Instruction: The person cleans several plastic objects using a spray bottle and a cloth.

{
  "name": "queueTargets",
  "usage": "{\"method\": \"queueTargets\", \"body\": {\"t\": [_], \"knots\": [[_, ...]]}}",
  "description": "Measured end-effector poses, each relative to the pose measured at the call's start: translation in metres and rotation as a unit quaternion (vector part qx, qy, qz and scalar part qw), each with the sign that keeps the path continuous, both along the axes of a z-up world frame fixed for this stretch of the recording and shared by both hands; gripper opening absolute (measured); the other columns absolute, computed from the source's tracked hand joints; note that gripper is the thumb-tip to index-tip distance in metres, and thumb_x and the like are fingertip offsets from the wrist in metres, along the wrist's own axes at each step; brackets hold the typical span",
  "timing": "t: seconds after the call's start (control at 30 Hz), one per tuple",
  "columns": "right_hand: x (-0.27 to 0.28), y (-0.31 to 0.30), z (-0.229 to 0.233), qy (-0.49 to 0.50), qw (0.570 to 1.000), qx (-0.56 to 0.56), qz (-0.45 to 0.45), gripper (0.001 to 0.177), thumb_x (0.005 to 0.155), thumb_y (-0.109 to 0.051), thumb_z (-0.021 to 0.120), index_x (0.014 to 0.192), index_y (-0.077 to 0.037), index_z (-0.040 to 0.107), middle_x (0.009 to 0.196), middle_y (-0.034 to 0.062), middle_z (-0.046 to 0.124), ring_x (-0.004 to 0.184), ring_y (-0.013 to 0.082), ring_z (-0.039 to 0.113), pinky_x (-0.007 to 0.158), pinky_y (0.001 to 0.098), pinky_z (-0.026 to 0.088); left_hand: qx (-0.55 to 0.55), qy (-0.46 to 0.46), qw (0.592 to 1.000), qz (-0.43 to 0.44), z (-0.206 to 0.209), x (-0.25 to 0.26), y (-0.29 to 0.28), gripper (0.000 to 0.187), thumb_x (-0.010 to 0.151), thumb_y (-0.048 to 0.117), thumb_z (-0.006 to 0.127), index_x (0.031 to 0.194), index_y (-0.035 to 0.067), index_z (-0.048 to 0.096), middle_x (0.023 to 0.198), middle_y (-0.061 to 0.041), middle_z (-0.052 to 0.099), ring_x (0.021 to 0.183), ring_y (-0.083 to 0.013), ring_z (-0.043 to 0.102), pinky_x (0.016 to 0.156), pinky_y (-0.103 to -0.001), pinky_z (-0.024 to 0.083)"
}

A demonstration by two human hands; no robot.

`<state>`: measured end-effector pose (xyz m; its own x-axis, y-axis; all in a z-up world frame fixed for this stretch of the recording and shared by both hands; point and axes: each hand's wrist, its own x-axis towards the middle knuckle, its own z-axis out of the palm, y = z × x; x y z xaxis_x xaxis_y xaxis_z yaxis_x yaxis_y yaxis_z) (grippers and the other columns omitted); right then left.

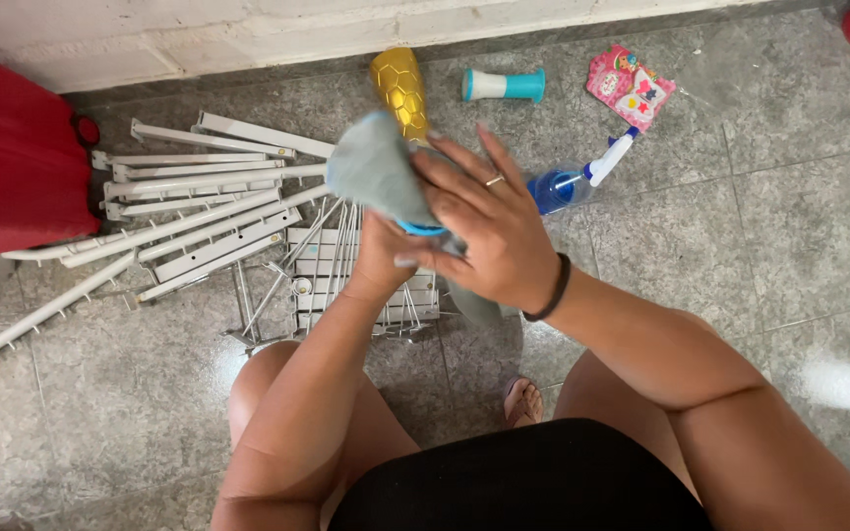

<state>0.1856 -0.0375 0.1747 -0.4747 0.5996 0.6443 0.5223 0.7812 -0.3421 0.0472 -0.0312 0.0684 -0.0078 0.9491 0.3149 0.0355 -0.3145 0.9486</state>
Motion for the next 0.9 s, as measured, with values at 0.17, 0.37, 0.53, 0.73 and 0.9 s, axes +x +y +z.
{"method": "queueTargets", "body": {"t": [0.17,0.37,0.53,0.73,0.9], "knots": [[0.034,0.006,-0.014,-0.005,0.995,-0.043,0.086,0.036,0.104,-0.029,0.089,0.134,-0.012,0.077,0.148,0.007,0.076,0.151,0.0382,0.063,0.142,0.0679,0.015,-0.046,0.005,0.999,0.02,0.024,0.008,-0.008,0.057,0.079,0.017,0.098,0.123,0.003,0.066,0.113,-0.027,0.079,0.113,-0.0497,0.077,0.105,-0.063,0.056],[0.103,0.003,-0.048,0.274,0.924,-0.267,0.019,0.012,0.109,-0.016,0.073,0.111,-0.004,0.07,0.109,0.0118,0.075,0.112,0.0349,0.072,0.116,0.0531,0.044,-0.145,-0.059,0.987,0.043,-0.003,0.003,0.001,0.05,0.079,0.015,0.096,0.121,0.006,0.071,0.11,-0.019,0.08,0.107,-0.0376,0.077,0.1,-0.058,0.059],[0.098,0.001,-0.05,0.167,0.881,-0.439,-0.053,0.045,0.11,-0.043,0.067,0.132,-0.003,0.071,0.104,0.0124,0.067,0.093,0.0278,0.066,0.085,0.046,0.054,-0.24,-0.14,0.959,0.047,-0.057,0.015,0.007,0.064,0.071,0.021,0.106,0.126,0.012,0.073,0.11,-0.009,0.079,0.105,-0.0238,0.076,0.095,-0.056,0.058],[0.051,-0.009,-0.05,0.3,0.73,-0.614,0.006,0.045,0.11,-0.045,0.066,0.122,-0.003,0.076,0.095,0.0102,0.076,0.087,0.0156,0.072,0.087,0.0328,0.058,-0.248,0.065,0.964,0.068,0.016,0.001,0.002,0.087,0.072,0.035,0.099,0.144,0.006,0.059,0.127,-0.032,0.076,0.125,-0.061,0.068,0.109,-0.077,0.053],[0.036,-0.004,-0.045,0.396,0.694,-0.6,-0.038,0.027,0.104,-0.023,0.081,0.118,0.0,0.079,0.095,0.015,0.082,0.08,0.017,0.076,0.081,0.0347,0.064,-0.22,0.163,0.956,0.105,-0.005,0.001,0.005,0.087,0.067,0.039,0.099,0.136,0.008,0.056,0.115,-0.031,0.077,0.114,-0.0617,0.072,0.102,-0.077,0.055]]}}
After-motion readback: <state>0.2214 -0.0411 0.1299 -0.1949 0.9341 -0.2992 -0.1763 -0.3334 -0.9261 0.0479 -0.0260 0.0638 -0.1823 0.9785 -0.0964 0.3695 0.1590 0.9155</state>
